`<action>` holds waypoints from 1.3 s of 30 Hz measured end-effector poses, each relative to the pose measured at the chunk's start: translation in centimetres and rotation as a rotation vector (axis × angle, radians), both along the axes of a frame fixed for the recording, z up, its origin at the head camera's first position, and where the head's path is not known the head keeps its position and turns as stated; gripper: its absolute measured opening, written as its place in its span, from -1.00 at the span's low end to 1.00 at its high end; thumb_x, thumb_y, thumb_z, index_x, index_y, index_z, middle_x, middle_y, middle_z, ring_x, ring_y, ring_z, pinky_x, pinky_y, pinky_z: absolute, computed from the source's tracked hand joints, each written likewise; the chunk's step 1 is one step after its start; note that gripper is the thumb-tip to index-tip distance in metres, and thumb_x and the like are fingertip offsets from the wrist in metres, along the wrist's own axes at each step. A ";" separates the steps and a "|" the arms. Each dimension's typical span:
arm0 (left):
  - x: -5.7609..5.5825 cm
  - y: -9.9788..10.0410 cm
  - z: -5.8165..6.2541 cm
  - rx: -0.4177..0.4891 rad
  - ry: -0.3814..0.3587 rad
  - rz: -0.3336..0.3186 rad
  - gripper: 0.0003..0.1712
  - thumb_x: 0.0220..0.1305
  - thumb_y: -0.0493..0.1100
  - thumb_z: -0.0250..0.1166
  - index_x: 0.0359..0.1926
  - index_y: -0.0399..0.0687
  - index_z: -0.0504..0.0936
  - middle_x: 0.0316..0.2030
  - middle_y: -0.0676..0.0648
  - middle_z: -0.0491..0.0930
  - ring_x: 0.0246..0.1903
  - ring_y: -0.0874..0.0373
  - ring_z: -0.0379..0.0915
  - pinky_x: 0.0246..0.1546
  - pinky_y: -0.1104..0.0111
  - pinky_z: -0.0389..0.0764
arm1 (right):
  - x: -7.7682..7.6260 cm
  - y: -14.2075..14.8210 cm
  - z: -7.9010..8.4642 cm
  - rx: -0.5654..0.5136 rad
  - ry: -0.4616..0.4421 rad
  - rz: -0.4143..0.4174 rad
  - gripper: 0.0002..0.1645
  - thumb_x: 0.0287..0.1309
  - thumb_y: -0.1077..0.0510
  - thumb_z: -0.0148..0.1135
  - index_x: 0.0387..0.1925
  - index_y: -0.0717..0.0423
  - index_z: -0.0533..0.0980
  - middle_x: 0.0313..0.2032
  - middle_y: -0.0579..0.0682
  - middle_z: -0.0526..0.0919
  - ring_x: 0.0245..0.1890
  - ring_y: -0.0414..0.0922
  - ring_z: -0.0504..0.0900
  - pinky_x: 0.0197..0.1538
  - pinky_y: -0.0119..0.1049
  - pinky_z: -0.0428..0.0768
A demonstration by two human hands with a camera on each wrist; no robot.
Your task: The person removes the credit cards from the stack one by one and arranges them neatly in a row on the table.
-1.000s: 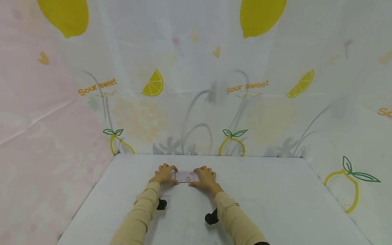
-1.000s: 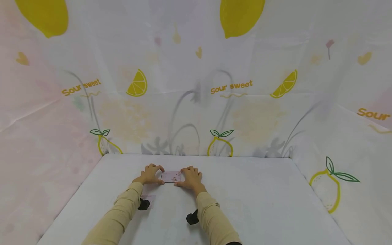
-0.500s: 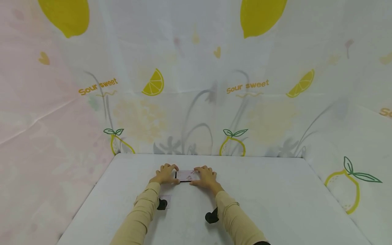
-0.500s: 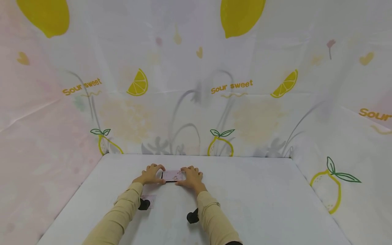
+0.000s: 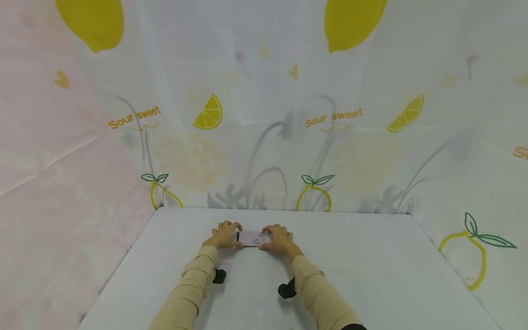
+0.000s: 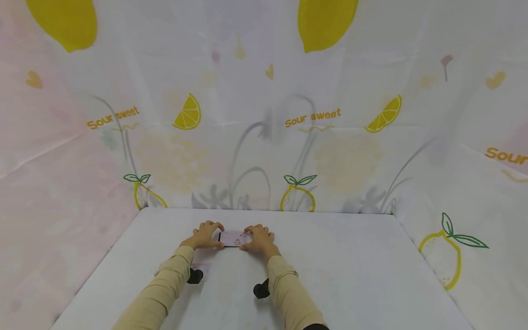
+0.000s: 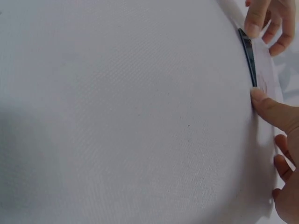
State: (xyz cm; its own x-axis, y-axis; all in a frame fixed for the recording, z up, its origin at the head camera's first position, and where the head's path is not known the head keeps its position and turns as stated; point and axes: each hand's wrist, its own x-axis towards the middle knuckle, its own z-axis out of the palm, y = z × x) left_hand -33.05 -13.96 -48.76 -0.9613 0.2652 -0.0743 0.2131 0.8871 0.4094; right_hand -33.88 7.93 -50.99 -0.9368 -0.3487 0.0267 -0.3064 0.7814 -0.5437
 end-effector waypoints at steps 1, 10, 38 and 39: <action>0.0 0.0 -0.1 -0.005 0.004 -0.001 -0.47 -0.02 -0.01 0.45 -0.04 -0.01 0.47 0.12 -0.40 0.29 0.13 -0.34 0.14 0.00 -0.27 0.18 | 0.0 0.0 0.0 0.001 -0.003 0.002 -0.33 -0.15 -0.10 0.48 0.06 -0.02 0.51 0.03 0.12 0.46 -0.01 0.14 0.36 -0.05 0.14 0.22; 0.2 0.0 -0.6 -0.007 0.046 -0.004 -0.57 0.02 -0.04 0.43 -0.09 -0.03 0.53 0.09 -0.37 0.31 0.10 -0.34 0.15 -0.04 -0.26 0.20 | -0.1 0.1 0.0 0.014 0.000 0.023 -0.32 -0.17 -0.15 0.47 0.04 0.00 0.54 -0.01 0.12 0.46 -0.04 0.13 0.36 -0.11 0.08 0.24; 0.8 0.4 -0.1 0.049 0.013 0.026 -0.48 -0.27 -0.03 0.59 -0.24 -0.05 0.58 0.11 -0.32 0.35 0.13 -0.31 0.14 0.00 -0.21 0.17 | 0.8 -0.2 1.2 0.098 -0.017 0.054 -0.41 -0.01 -0.11 0.38 0.10 -0.07 0.54 0.04 0.16 0.39 0.01 0.16 0.31 -0.05 0.19 0.21; 0.7 0.4 -0.1 0.048 0.014 0.026 -0.49 -0.28 -0.04 0.59 -0.25 -0.05 0.58 0.10 -0.33 0.35 0.13 -0.31 0.15 0.00 -0.21 0.17 | 0.8 -0.2 1.1 0.104 -0.014 0.053 -0.41 -0.01 -0.12 0.38 0.10 -0.08 0.53 0.05 0.16 0.39 0.01 0.16 0.31 -0.04 0.18 0.21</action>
